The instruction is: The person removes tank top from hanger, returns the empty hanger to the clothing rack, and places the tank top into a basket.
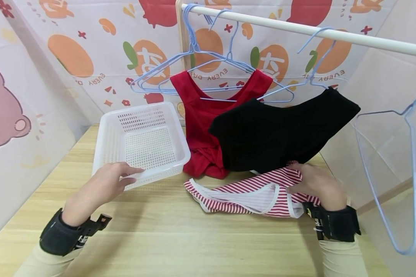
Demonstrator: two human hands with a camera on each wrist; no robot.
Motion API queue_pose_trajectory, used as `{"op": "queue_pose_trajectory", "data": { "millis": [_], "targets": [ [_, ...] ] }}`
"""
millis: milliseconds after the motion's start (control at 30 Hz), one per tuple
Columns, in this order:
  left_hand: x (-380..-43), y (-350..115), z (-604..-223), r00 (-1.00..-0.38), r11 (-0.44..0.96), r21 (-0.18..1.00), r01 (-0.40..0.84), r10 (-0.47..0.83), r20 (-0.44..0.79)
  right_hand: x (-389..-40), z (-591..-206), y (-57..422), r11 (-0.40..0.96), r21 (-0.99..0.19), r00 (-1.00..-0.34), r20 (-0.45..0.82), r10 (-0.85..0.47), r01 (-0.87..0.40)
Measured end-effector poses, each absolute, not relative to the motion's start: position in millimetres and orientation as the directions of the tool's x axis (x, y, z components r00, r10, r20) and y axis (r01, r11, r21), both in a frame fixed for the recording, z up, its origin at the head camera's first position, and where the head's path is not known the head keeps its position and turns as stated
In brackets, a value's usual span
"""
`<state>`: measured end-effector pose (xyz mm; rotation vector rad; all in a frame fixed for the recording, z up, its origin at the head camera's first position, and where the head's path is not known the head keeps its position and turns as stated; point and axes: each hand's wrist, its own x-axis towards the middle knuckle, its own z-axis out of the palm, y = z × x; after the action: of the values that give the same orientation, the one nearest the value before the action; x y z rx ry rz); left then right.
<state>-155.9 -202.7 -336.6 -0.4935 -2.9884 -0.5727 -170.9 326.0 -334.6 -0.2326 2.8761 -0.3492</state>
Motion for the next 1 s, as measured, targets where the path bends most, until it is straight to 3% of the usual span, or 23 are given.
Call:
{"op": "queue_pose_trajectory", "data": {
  "millis": [200,500,733,1000],
  "targets": [
    [-155.0,-203.0,-336.1,-0.950,0.881,0.354,0.313,0.295,0.106,-183.4,-342.7,325.2,0.952,-0.241,-0.955,-0.179,-0.236,-0.190],
    [-155.0,-203.5,-336.6,-0.947,0.879,0.351,0.322,0.300,0.118,-196.8,-357.3,334.6,0.955,-0.253,-0.927,-0.297,-0.230,-0.156],
    [-155.7,-204.8,-336.4,-0.949,0.880,0.355,0.316,0.297,0.107,-202.1,-364.6,332.7,0.954,-0.237,-0.933,-0.264,-0.243,-0.182],
    [-154.9,-203.1,-337.0,-0.950,0.883,0.351,0.313,0.293,0.112,-202.8,-368.8,329.1,0.966,-0.227,-0.955,-0.236,-0.179,-0.125]
  ]
}}
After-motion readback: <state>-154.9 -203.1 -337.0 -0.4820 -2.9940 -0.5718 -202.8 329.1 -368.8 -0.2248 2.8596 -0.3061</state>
